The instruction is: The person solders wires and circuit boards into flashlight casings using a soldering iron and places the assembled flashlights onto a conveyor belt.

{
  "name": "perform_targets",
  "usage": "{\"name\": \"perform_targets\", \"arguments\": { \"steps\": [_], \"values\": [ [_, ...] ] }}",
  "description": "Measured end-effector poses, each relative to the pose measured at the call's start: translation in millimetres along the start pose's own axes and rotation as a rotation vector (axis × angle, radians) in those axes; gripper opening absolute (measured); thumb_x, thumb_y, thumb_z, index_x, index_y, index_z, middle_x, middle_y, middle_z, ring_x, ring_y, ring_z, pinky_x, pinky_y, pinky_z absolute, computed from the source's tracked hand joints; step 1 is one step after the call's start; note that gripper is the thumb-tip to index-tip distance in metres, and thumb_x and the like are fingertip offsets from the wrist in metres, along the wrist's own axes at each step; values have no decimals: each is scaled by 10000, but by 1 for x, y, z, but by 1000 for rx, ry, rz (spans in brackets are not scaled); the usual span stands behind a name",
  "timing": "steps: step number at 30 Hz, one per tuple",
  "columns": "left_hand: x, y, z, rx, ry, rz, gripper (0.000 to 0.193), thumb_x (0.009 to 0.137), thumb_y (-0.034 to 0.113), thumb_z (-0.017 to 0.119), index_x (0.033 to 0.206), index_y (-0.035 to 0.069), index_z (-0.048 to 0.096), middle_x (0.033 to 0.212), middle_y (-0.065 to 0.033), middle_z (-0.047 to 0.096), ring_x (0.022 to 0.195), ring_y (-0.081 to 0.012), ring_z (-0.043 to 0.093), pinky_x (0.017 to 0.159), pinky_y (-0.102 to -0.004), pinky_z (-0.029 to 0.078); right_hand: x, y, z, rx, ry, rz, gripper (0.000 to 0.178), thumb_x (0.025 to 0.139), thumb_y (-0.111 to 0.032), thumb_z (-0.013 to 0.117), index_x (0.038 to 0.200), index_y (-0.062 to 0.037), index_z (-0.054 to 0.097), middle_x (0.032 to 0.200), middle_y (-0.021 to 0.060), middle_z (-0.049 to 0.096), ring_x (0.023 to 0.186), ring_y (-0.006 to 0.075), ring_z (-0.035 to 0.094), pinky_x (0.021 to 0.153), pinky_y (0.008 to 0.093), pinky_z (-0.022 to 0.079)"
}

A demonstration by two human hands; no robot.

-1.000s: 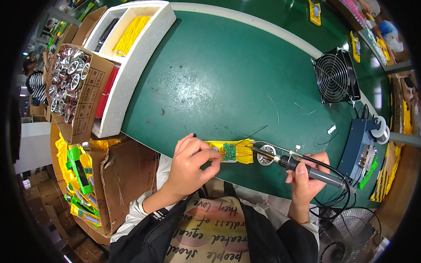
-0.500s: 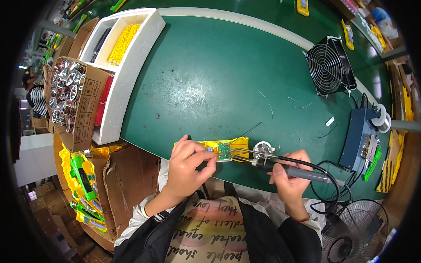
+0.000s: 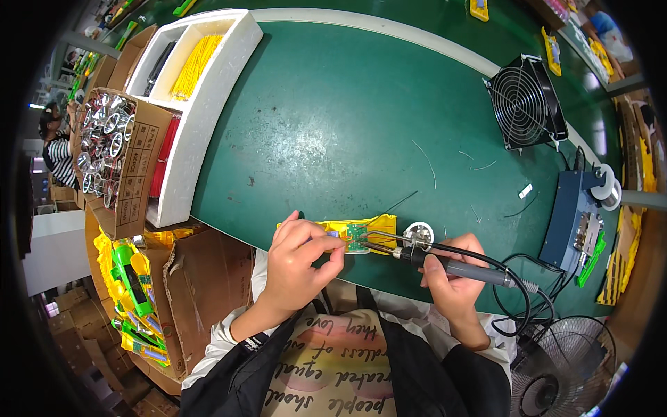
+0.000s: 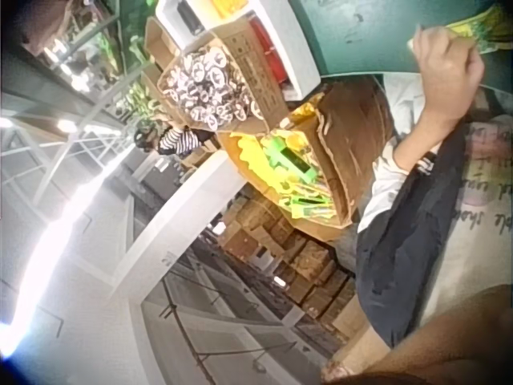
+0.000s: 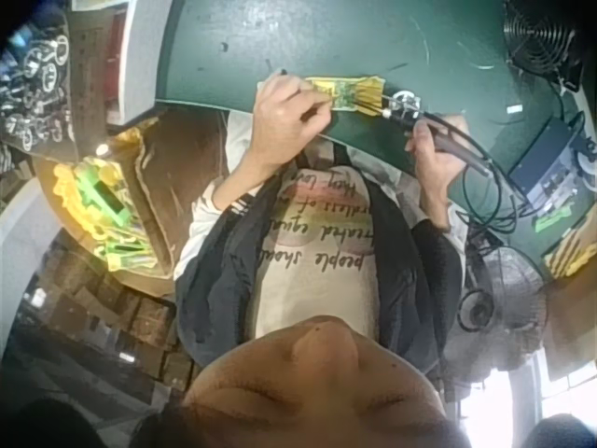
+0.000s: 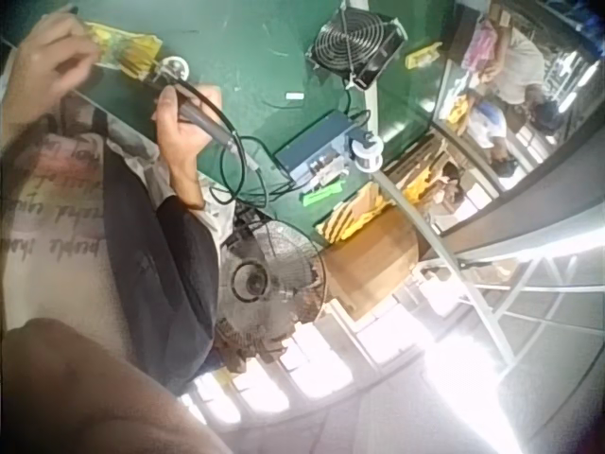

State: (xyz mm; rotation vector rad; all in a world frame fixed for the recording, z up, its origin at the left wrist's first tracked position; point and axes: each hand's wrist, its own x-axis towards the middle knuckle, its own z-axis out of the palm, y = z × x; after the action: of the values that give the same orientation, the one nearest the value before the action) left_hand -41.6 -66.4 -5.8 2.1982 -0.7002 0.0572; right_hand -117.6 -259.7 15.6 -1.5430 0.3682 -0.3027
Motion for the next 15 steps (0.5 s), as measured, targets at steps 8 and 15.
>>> {"name": "perform_targets", "arguments": {
  "steps": [8, 15],
  "values": [
    [0, -2, -1, -4, -17, 3, 109, 590, 65, 638, 684, 88, 587, 693, -18, 489, 727, -202, 510, 822, -457, 371, 0, 0, 1, -2, 10, 4, 174, 711, -20, 552, 717, -12, 378, 609, 81, 491, 433, 89, 488, 419, 199, 417],
    [1, -2, -3, -5, -51, 5, 101, 606, 73, 635, 696, 89, 592, 698, -14, 499, 732, -201, 510, 825, -457, 366, 1, 0, 1, -9, 13, 8, 169, 710, -15, 549, 716, -10, 379, 606, 80, 492, 431, 87, 485, 420, 199, 417]
  ]
}}
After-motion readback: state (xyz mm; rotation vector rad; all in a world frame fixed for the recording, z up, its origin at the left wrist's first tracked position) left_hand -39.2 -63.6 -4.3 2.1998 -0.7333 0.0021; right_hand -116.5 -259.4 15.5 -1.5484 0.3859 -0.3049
